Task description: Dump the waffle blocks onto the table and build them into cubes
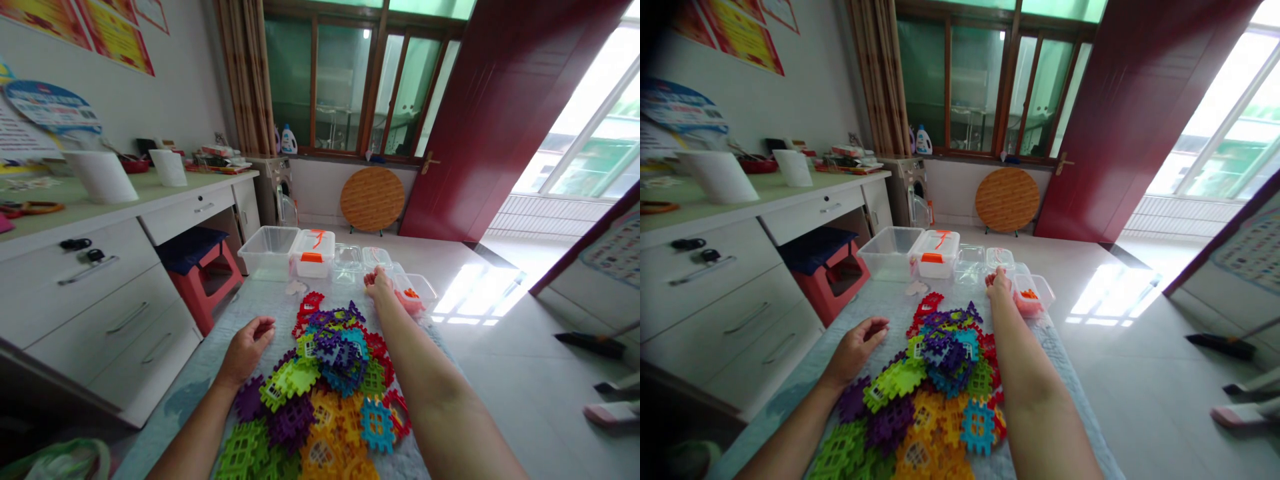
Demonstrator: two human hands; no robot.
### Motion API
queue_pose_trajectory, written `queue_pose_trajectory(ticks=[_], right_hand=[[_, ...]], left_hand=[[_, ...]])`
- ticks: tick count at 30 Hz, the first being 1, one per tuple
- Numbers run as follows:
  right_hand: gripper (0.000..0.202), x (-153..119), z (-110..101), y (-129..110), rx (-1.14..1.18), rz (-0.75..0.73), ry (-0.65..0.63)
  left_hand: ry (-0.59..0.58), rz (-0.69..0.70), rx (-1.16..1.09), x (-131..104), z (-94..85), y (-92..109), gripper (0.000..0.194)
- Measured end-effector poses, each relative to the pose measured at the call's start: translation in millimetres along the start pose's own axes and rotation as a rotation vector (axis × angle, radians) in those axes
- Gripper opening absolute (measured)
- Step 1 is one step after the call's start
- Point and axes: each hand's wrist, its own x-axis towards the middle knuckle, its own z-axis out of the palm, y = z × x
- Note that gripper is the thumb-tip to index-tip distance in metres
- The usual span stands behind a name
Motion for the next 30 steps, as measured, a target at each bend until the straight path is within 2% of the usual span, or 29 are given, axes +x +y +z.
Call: queue_pose_trajectory(ticks=[5,8,10,12,15,18,21,25,27,30], right_hand=[[0.036,-27.6,-14.2,11.8,-0.064,0.114,-0.041],[0.019,-54.1,-35.8,15.6,-0.126,0.093,-0.119],[0.010,-70.9,-55.5,11.3,-0.169,0.033,-0.187],[0.017,-83.5,-77.3,1.2,-0.216,-0.058,-0.237],[0.027,-92.0,-106.8,-17.4,-0.273,-0.202,-0.233],[0.025,-91.5,-121.1,-27.7,-0.323,-0.289,-0.219],[0.024,-87.4,-111.7,-22.8,-0.367,-0.311,-0.250],[0.032,-76.6,-72.3,-5.0,-0.384,-0.298,-0.287],[0.028,-71.0,-52.5,1.0,-0.395,-0.280,-0.269],[0.025,-68.9,-36.1,2.1,-0.412,-0.282,-0.233]], left_hand=[[-0.005,0.003,-0.007,0.3,-0.2,-3.4,0.044],[-0.008,0.000,0.000,0.0,-0.3,-2.7,0.045],[-0.005,-0.006,0.001,-0.3,-0.4,-1.0,0.046],[-0.001,-0.010,-0.004,-0.6,-0.4,0.9,0.046],[0.002,-0.011,-0.009,-0.8,0.0,3.4,0.047],[0.003,-0.006,-0.013,-0.7,0.4,4.2,0.046],[0.003,0.005,-0.024,-0.1,0.5,2.8,0.044],[0.004,0.005,-0.023,0.8,-0.1,-1.7,0.045],[0.001,0.002,-0.026,1.2,-0.6,-3.5,0.046],[0.000,-0.007,-0.030,1.8,-1.3,-4.4,0.047]])
